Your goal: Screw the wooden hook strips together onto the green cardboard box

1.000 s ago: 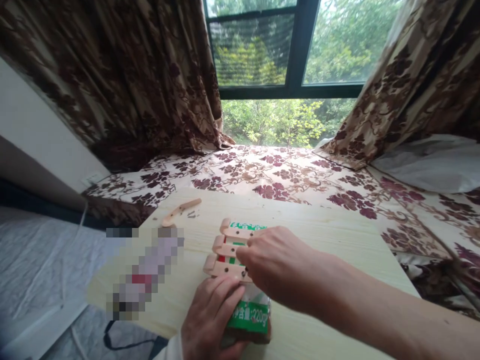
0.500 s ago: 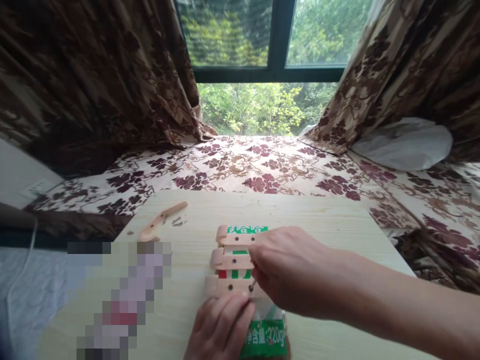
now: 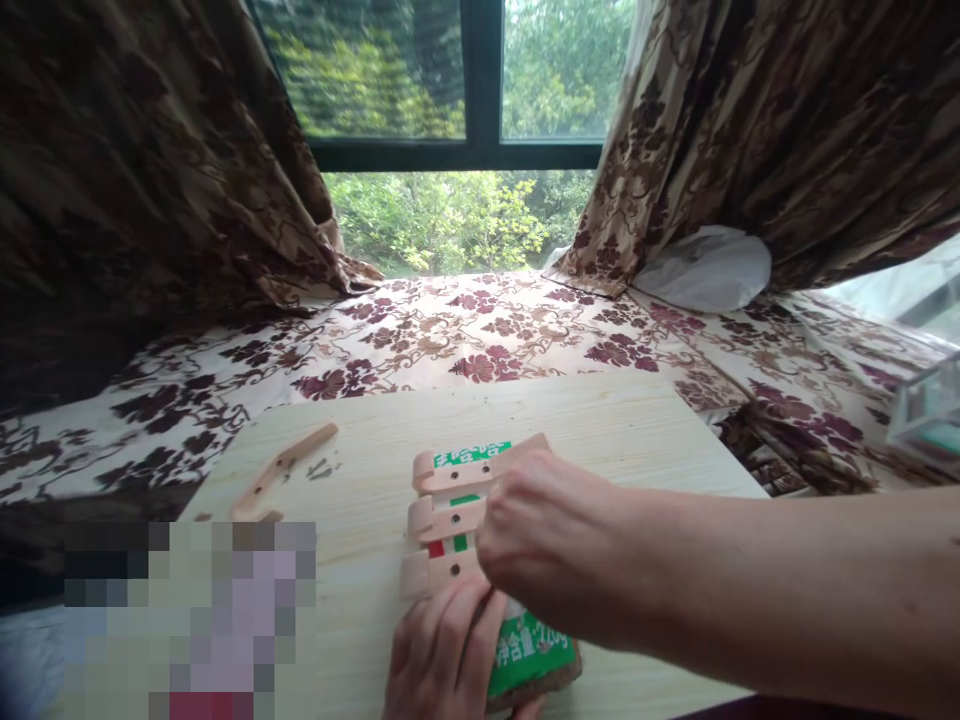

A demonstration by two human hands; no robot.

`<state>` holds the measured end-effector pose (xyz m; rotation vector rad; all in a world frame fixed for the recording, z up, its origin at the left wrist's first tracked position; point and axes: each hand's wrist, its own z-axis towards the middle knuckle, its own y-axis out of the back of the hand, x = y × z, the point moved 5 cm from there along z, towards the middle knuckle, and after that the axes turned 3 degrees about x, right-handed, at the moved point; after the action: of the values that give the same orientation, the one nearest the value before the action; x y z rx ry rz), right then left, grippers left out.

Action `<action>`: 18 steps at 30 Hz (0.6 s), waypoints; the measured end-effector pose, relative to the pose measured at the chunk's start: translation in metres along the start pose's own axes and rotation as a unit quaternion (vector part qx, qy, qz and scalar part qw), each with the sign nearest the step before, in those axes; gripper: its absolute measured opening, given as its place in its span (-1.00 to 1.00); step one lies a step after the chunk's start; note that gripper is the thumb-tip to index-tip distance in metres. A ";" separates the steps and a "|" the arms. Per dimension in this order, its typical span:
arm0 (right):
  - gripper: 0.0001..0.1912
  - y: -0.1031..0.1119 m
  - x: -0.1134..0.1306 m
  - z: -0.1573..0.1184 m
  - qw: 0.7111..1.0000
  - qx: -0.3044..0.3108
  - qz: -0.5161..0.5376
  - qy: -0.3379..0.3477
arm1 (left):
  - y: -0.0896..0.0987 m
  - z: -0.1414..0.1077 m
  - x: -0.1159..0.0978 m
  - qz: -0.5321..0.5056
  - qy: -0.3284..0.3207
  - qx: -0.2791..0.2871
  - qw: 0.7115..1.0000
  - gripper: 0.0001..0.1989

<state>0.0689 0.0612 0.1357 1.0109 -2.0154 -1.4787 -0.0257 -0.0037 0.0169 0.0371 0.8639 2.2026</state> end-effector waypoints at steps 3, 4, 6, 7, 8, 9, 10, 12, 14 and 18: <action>-0.83 0.002 -0.009 0.001 0.996 0.052 0.032 -0.071 | 0.001 0.001 0.001 -0.009 0.001 0.005 1.000 -0.57; -0.81 0.004 -0.012 0.001 0.994 0.057 0.037 -0.085 | 0.001 0.001 0.001 -0.009 -0.001 0.010 1.000 -0.57; -0.88 0.011 -0.012 -0.001 0.995 0.055 0.040 -0.080 | 0.002 0.001 0.001 -0.004 -0.008 0.026 1.000 -0.56; -0.92 0.014 -0.011 -0.002 0.996 0.044 0.041 -0.058 | 0.002 0.001 0.002 0.000 -0.010 0.035 0.999 -0.55; -0.94 0.019 -0.008 -0.003 0.998 0.028 0.039 -0.028 | 0.002 0.001 0.002 0.006 -0.011 0.042 0.999 -0.55; -0.93 0.022 -0.006 -0.004 0.999 0.006 0.031 0.005 | 0.003 0.002 0.001 0.014 -0.013 0.047 0.999 -0.55; -0.91 0.025 -0.002 -0.005 0.999 -0.015 0.014 0.035 | 0.004 0.002 0.001 0.019 -0.013 0.048 0.999 -0.55; -0.86 0.028 0.003 -0.005 0.995 -0.047 -0.033 0.079 | 0.005 0.003 0.001 0.023 -0.014 0.046 0.999 -0.55; -0.81 0.026 0.007 -0.005 0.992 -0.058 -0.064 0.095 | 0.004 0.003 0.001 0.035 -0.022 0.044 0.998 -0.56; -0.80 0.019 0.005 0.000 0.997 -0.019 -0.020 0.077 | 0.000 0.000 0.002 0.063 -0.046 0.034 0.996 -0.55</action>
<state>0.0606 0.0602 0.1530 1.1201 -1.8637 -1.4083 -0.0273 -0.0026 0.0166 0.2295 0.9062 2.2675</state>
